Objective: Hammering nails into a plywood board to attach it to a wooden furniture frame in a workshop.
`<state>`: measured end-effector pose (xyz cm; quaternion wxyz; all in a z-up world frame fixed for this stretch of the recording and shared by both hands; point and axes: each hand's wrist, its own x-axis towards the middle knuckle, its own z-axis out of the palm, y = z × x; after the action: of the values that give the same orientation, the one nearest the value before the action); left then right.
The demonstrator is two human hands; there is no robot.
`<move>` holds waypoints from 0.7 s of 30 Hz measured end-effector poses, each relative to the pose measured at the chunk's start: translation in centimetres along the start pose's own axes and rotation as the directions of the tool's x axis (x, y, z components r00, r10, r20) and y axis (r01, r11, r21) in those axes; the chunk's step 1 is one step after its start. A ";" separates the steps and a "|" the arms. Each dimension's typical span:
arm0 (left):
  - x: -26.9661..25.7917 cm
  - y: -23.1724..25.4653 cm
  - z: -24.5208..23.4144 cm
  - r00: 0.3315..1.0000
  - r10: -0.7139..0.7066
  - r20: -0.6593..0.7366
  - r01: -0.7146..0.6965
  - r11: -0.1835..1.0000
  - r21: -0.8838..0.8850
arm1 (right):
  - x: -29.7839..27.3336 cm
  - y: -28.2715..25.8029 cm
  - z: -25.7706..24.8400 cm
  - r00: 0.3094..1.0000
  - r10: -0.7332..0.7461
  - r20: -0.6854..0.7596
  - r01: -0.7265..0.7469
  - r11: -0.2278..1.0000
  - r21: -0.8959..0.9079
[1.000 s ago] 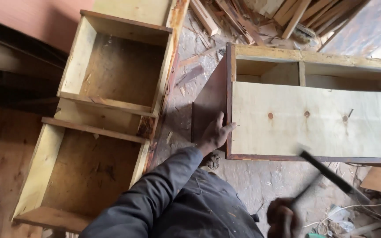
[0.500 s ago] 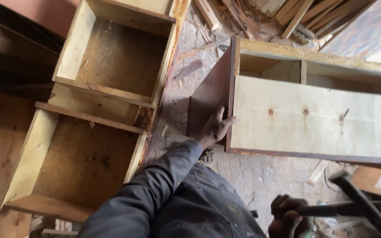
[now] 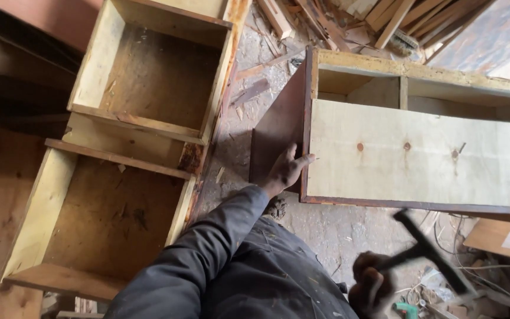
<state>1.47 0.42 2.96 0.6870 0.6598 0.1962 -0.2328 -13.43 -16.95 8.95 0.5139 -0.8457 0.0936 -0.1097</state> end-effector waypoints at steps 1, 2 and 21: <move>-0.1 0.3 0.0 1.000 -0.010 0.005 0.010 1.000 -0.020 | -0.9 2.4 -0.2 0.943 0.298 -0.151 -0.315 0.944 -0.102; 0.2 0.2 0.0 1.000 -0.003 0.009 0.004 1.000 -0.018 | 0.3 1.9 0.2 0.943 0.294 -0.157 -0.311 0.945 -0.100; 0.6 -0.2 -0.2 0.998 0.050 0.035 -0.050 0.999 -0.004 | 2.1 2.7 0.3 0.787 0.564 0.249 -0.507 0.822 -0.260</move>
<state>1.84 0.60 2.41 0.6968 0.6593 0.1682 -0.2267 -11.43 -18.51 6.59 0.4537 -0.8328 0.2567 0.1865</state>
